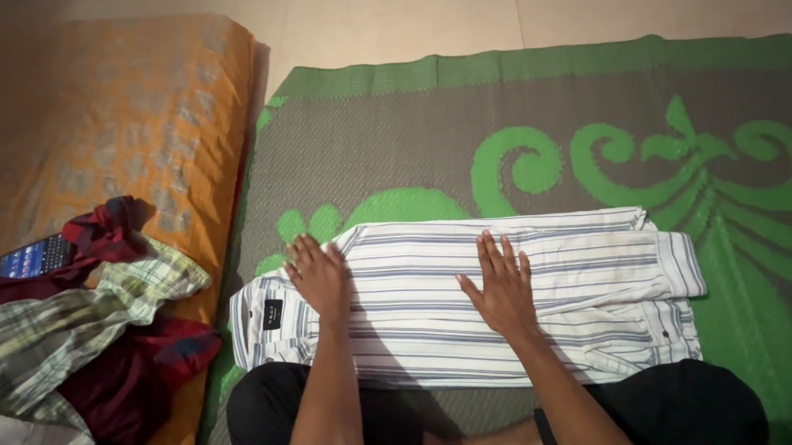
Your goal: The recorder folds a long-sleeved striped shirt on a mat on the floor.
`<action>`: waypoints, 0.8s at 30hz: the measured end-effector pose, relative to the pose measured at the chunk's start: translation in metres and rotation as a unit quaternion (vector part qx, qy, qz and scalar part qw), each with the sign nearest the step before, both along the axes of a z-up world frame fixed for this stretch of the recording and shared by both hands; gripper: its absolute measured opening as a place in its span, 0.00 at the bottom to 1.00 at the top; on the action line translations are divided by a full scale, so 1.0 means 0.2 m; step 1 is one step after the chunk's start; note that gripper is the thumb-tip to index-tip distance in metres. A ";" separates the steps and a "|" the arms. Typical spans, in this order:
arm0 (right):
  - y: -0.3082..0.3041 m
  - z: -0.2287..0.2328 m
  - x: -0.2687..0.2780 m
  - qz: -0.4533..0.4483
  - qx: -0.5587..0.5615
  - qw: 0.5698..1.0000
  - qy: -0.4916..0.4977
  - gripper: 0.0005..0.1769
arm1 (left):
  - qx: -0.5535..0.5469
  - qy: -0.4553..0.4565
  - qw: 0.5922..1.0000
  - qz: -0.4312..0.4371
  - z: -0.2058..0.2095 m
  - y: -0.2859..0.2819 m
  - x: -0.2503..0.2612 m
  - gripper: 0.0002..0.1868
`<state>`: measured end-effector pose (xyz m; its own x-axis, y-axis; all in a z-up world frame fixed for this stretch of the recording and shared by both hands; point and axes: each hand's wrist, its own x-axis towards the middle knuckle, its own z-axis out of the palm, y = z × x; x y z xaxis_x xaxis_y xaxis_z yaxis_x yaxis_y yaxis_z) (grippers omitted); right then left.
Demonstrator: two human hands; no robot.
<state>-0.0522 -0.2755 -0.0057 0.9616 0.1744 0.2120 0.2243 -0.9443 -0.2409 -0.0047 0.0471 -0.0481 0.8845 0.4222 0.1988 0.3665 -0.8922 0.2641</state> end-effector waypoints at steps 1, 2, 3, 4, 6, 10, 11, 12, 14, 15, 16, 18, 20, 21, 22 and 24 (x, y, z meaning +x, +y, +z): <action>0.00 0.00 0.00 -0.001 0.006 1.000 0.000 0.46 | 0.002 -0.021 0.999 0.033 -0.05 0.02 0.01 0.33; 0.01 0.01 0.00 -0.004 0.007 1.000 0.000 0.46 | 0.003 -0.020 0.999 0.029 0.02 -0.04 0.02 0.33; 0.01 0.02 0.00 -0.005 0.005 1.000 0.010 0.46 | -0.086 -0.086 0.992 -0.014 0.08 -0.09 0.02 0.32; 0.00 0.03 0.00 -0.006 0.002 1.000 0.019 0.46 | -0.176 -0.151 0.971 -0.057 0.15 -0.16 0.02 0.31; 0.01 0.02 0.00 -0.003 0.009 1.000 0.007 0.46 | -0.168 -0.139 0.966 -0.137 0.14 -0.30 0.01 0.30; 0.00 -0.01 -0.02 0.000 0.007 1.000 -0.016 0.45 | -0.030 -0.089 0.949 -0.301 0.03 -0.48 -0.08 0.29; 0.01 0.00 0.00 -0.003 0.003 1.000 -0.019 0.45 | -0.033 -0.093 0.948 -0.304 0.03 -0.49 -0.08 0.29; 0.01 0.00 0.00 0.005 0.025 1.000 0.002 0.44 | -0.039 -0.048 0.955 -0.290 0.02 -0.50 -0.09 0.32; 0.05 -0.03 0.00 0.006 0.044 0.999 0.024 0.43 | -0.047 -0.002 0.959 -0.281 0.03 -0.52 -0.12 0.35; 0.08 -0.06 0.00 0.051 0.087 0.995 0.016 0.40 | -0.045 -0.020 0.959 -0.278 0.06 -0.52 -0.14 0.35; 0.12 -0.09 0.02 0.097 0.131 0.987 0.005 0.37 | -0.043 -0.040 0.961 -0.272 0.09 -0.51 -0.14 0.35; 0.21 -0.09 0.04 0.124 0.117 0.985 0.014 0.36 | -0.029 -0.039 0.960 -0.275 0.11 -0.51 -0.14 0.36; 0.23 -0.07 0.06 0.148 0.106 0.983 0.025 0.35 | -0.015 -0.035 0.959 -0.281 0.11 -0.50 -0.14 0.37; 0.20 -0.04 0.08 0.139 0.080 0.986 0.047 0.38 | -0.014 -0.028 0.962 -0.271 0.11 -0.50 -0.14 0.37; 0.17 -0.02 0.10 0.132 0.053 0.987 0.070 0.40 | -0.015 -0.021 0.966 -0.258 0.11 -0.50 -0.14 0.37; 0.02 0.02 0.11 0.118 0.049 0.989 0.069 0.41 | -0.016 -0.026 0.966 -0.257 0.13 -0.50 -0.15 0.36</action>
